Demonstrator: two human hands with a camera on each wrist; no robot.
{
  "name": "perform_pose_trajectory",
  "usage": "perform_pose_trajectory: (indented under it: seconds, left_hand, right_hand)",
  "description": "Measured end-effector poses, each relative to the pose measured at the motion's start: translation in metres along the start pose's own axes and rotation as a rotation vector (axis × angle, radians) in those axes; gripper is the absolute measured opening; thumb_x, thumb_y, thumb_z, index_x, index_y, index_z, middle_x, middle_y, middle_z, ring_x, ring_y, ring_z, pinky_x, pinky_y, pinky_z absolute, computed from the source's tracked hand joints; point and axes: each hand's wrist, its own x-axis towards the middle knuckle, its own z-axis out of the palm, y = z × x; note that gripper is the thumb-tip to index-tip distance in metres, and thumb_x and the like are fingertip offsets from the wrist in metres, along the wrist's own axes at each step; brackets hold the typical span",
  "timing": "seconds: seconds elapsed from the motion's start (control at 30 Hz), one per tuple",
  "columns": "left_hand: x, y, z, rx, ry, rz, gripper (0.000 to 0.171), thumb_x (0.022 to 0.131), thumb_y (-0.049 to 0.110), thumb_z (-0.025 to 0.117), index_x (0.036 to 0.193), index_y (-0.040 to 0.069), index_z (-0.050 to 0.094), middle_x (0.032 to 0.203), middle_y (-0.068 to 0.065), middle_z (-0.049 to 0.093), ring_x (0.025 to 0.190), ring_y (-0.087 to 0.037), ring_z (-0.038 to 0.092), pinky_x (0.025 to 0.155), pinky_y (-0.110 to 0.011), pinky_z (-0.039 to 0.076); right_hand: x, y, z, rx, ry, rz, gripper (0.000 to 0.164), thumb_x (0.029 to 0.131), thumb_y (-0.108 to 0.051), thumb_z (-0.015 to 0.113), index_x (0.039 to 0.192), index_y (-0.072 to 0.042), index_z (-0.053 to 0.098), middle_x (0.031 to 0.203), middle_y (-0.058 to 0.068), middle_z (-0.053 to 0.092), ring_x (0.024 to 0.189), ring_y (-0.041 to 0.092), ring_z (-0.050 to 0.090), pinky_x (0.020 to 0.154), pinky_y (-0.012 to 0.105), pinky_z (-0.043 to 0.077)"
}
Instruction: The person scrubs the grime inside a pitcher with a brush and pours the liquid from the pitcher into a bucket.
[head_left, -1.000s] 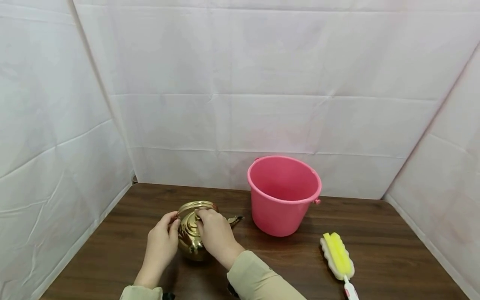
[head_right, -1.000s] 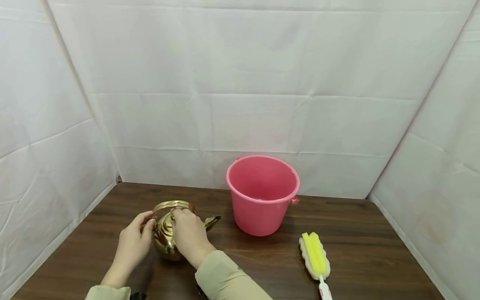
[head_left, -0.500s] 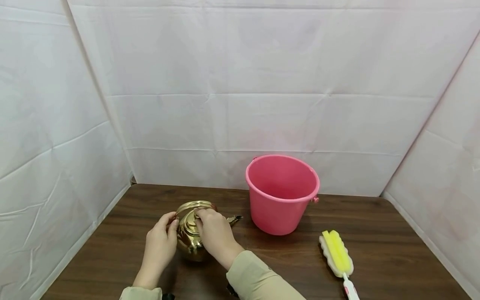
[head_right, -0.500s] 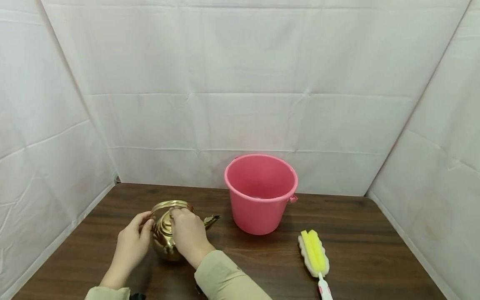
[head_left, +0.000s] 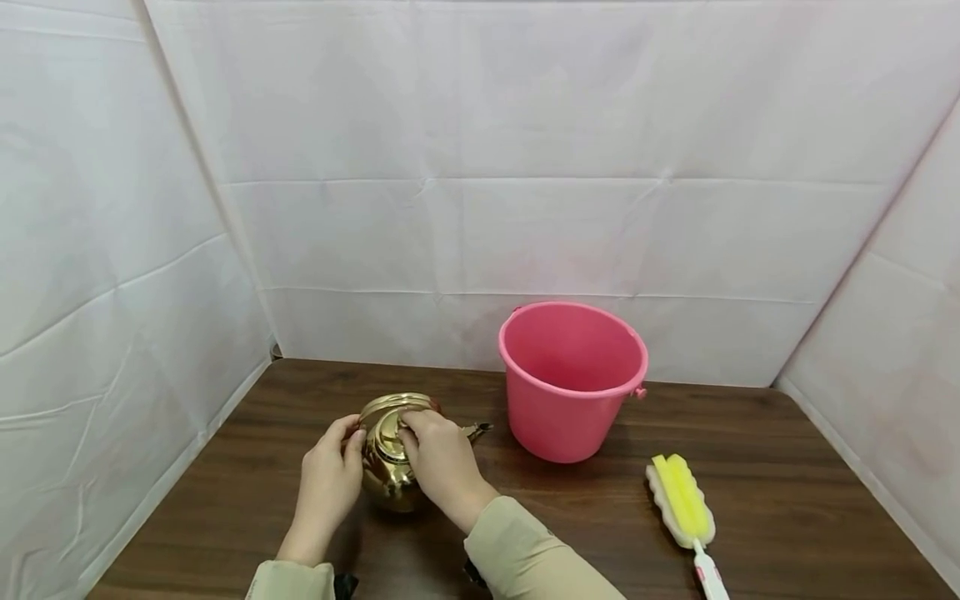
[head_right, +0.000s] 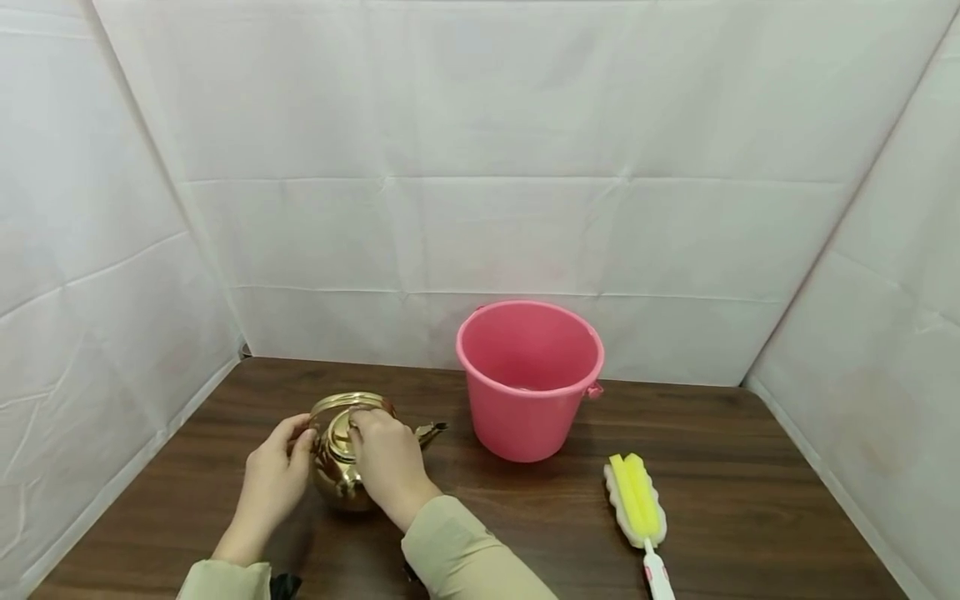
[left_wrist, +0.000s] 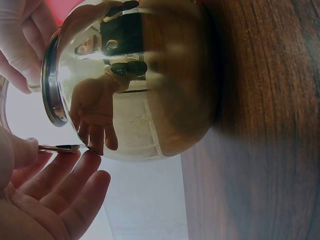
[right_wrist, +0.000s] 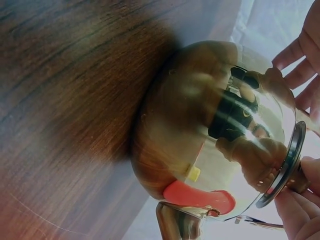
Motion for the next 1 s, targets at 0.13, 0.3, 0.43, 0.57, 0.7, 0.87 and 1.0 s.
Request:
perform_pose_trajectory:
  seconds: [0.13, 0.3, 0.43, 0.57, 0.7, 0.87, 1.0]
  left_hand:
    - [0.000, 0.000, 0.001, 0.000, 0.007, 0.007, 0.028, 0.098, 0.011, 0.049, 0.122, -0.002, 0.057, 0.112, -0.024, 0.065, 0.099, -0.038, 0.064, 0.079, -0.049, 0.052]
    - [0.000, -0.001, 0.003, -0.006, 0.023, 0.012, 0.027, 0.098, 0.011, 0.050, 0.121, -0.003, 0.057, 0.111, -0.024, 0.065, 0.098, -0.037, 0.064, 0.079, -0.049, 0.052]
    - [0.000, -0.001, 0.003, -0.006, 0.034, 0.016, 0.027, 0.097, 0.010, 0.051, 0.120, -0.003, 0.058, 0.110, -0.023, 0.066, 0.097, -0.037, 0.065, 0.079, -0.049, 0.052]
    - [0.001, -0.001, 0.004, -0.006, 0.039, 0.018, 0.026, 0.097, 0.009, 0.051, 0.119, -0.003, 0.058, 0.109, -0.023, 0.066, 0.097, -0.037, 0.065, 0.079, -0.049, 0.052]
    - [0.001, -0.002, 0.004, -0.004, 0.041, 0.017, 0.027, 0.097, 0.010, 0.051, 0.119, -0.003, 0.058, 0.110, -0.024, 0.066, 0.097, -0.037, 0.065, 0.080, -0.049, 0.052]
    - [0.001, -0.002, 0.004, -0.003, 0.040, 0.019, 0.027, 0.097, 0.010, 0.051, 0.120, -0.003, 0.058, 0.110, -0.024, 0.066, 0.098, -0.037, 0.064, 0.080, -0.049, 0.052]
    - [0.001, -0.003, 0.004, 0.002, 0.053, 0.028, 0.026, 0.097, 0.009, 0.051, 0.119, -0.004, 0.058, 0.109, -0.024, 0.066, 0.097, -0.038, 0.065, 0.079, -0.050, 0.051]
  right_hand:
    - [-0.001, 0.001, 0.000, 0.008, 0.010, -0.006, 0.017, 0.088, -0.014, 0.067, 0.104, -0.008, 0.070, 0.098, 0.005, 0.072, 0.090, 0.015, 0.069, 0.074, 0.028, 0.055]
    - [-0.002, 0.002, 0.000, 0.003, 0.031, -0.017, 0.017, 0.088, -0.015, 0.067, 0.104, -0.009, 0.070, 0.098, 0.004, 0.072, 0.090, 0.015, 0.069, 0.074, 0.027, 0.055]
    - [-0.003, 0.003, -0.001, 0.016, 0.045, -0.015, 0.017, 0.088, -0.015, 0.066, 0.104, -0.009, 0.071, 0.099, 0.004, 0.072, 0.091, 0.015, 0.069, 0.076, 0.027, 0.055]
    - [-0.006, 0.004, -0.003, 0.039, 0.056, -0.010, 0.019, 0.088, -0.015, 0.066, 0.105, -0.008, 0.071, 0.100, 0.004, 0.071, 0.093, 0.015, 0.069, 0.077, 0.027, 0.055]
    - [-0.008, 0.005, -0.004, 0.047, 0.061, -0.011, 0.020, 0.089, -0.016, 0.066, 0.106, -0.008, 0.071, 0.101, 0.005, 0.071, 0.095, 0.015, 0.068, 0.079, 0.027, 0.055]
    - [-0.010, 0.006, -0.004, 0.052, 0.060, -0.004, 0.021, 0.089, -0.016, 0.066, 0.108, -0.008, 0.070, 0.104, 0.005, 0.071, 0.097, 0.015, 0.068, 0.080, 0.028, 0.055]
    - [-0.010, 0.007, -0.004, 0.059, 0.067, -0.008, 0.022, 0.088, -0.016, 0.067, 0.108, -0.007, 0.070, 0.105, 0.006, 0.071, 0.099, 0.016, 0.068, 0.081, 0.028, 0.055]
